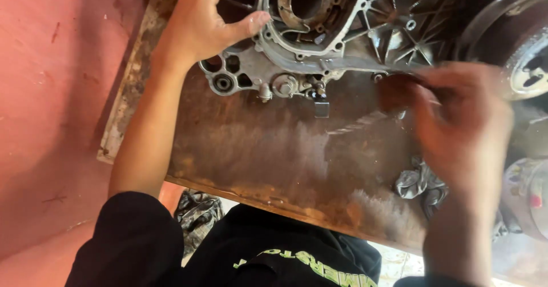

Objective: Cleaning the internal components of a motorcycle engine crankcase using a brush and cloth.

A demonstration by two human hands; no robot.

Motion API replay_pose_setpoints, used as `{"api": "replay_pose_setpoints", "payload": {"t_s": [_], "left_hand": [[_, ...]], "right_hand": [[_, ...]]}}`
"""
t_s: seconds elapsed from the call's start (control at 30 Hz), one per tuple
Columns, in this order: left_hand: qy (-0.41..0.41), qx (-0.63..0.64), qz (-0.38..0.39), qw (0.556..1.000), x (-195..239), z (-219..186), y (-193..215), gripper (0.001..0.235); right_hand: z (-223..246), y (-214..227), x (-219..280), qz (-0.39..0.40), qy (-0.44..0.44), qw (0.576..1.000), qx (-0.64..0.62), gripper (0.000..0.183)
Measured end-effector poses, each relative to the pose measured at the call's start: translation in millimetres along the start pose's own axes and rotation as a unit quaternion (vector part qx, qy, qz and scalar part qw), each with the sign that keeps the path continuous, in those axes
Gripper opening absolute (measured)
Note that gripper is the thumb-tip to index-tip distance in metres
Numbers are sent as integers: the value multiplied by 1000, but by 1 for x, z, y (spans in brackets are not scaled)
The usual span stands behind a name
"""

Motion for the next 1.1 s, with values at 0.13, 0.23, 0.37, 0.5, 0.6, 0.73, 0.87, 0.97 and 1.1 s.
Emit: {"api": "replay_pose_setpoints", "payload": {"t_s": [0.13,0.23,0.37,0.5,0.6,0.73,0.87,0.97,1.1], "left_hand": [[-19,26,-24,999,3,6,-1,45],[-1,-23,-41,999,1,-4,4,40],[15,-31,-35,999,5,1,-2,42],[18,-27,-27,999,7,3,-6,46],[15,-35,-22,999,4,0,-1,47],[32,-10,-15,999,0,0,-5,46],[38,-11,-16,999,4,2,-2,46],[37,-14,-22,999,6,0,-4,45],[42,-35,-53,997,13,-2,8,47]], "right_hand": [[32,-119,-68,166,202,962,81,25],[30,-166,-95,224,304,919,112,40],[25,-187,-102,223,392,824,344,46],[22,-182,-96,220,415,768,435,47],[7,-181,-100,213,415,775,426,42],[5,-164,-107,217,331,883,254,36],[10,-155,-116,249,216,940,86,43],[25,-146,-120,262,208,942,37,41],[3,-140,-126,242,159,957,13,23]]}}
Point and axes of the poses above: each hand's wrist, its own x-axis away from the middle knuckle, its own y-axis out of the back of the hand, z = x × y, the point moved 10 cm from there along -x, towards the middle knuckle, and after that the axes turned 11 degrees about -x, right-handed, at the moved point
